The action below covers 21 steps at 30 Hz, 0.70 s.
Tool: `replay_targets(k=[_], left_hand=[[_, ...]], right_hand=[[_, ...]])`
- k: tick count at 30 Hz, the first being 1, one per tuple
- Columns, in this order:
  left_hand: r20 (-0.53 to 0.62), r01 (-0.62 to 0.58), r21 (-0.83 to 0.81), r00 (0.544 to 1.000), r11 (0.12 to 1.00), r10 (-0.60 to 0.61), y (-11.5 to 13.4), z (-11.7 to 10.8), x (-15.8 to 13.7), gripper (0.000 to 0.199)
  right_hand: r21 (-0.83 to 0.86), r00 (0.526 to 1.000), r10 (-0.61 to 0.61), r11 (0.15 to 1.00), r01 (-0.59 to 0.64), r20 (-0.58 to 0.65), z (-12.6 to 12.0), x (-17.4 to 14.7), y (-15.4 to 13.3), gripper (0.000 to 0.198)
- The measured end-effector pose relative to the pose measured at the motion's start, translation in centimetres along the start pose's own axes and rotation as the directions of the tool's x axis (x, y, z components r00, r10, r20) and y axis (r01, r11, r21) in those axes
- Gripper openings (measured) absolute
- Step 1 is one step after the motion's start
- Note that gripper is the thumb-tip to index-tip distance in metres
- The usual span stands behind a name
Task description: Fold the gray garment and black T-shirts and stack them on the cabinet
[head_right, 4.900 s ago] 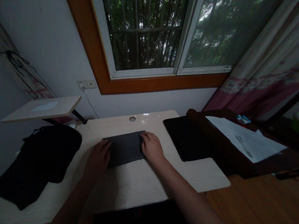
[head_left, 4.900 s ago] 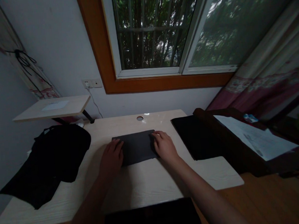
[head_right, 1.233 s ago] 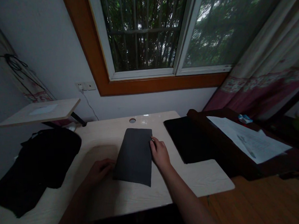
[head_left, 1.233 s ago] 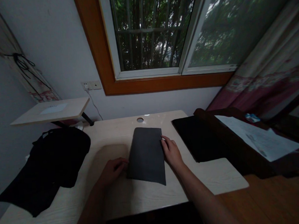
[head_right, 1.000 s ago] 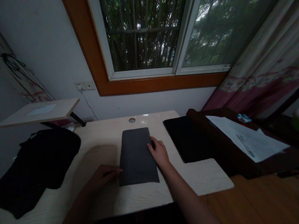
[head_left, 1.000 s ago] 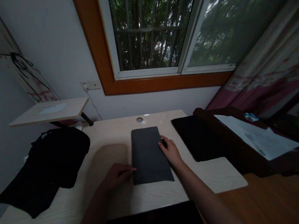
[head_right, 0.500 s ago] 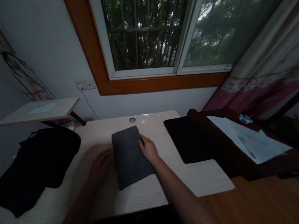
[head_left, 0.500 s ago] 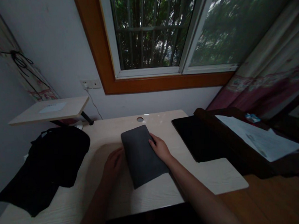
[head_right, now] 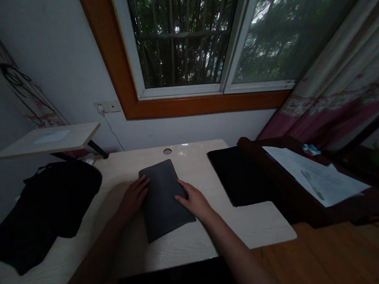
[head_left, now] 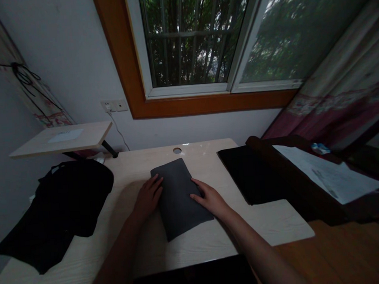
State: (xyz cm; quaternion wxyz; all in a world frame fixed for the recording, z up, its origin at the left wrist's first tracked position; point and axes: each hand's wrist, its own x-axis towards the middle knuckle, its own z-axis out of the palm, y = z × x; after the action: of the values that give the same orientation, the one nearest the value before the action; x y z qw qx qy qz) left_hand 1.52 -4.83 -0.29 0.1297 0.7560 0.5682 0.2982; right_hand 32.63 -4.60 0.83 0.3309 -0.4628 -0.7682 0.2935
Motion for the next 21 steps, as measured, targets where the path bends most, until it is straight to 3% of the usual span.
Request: replay_targets(k=[5,10,16,21], left_hand=[[0.027,-0.025,0.012,0.999,1.000,0.025,-1.3,-0.1,2.9,0.047],[0.022,-0.043,0.039,0.999,0.998,0.042,-1.7,0.1,4.3,0.048],[0.009,-0.071,0.088,0.997,0.994,0.071,-2.2,0.7,4.3,0.047],[0.020,-0.091,0.115,0.996,0.989,0.089,-2.2,0.8,4.2,0.049]], right_hand=[[-0.008,0.999,-0.035,0.999,0.035,0.024,-1.5,-1.0,-0.7,0.054],[-0.287,0.982,-0.139,0.953,0.098,-0.126,-1.4,0.7,-3.8,0.037],[-0.464,0.982,-0.174,0.866,0.188,0.074,4.2,3.2,-8.9,0.050],[-0.514,0.989,-0.079,0.847,0.131,0.123,7.9,3.1,-8.8,0.058]])
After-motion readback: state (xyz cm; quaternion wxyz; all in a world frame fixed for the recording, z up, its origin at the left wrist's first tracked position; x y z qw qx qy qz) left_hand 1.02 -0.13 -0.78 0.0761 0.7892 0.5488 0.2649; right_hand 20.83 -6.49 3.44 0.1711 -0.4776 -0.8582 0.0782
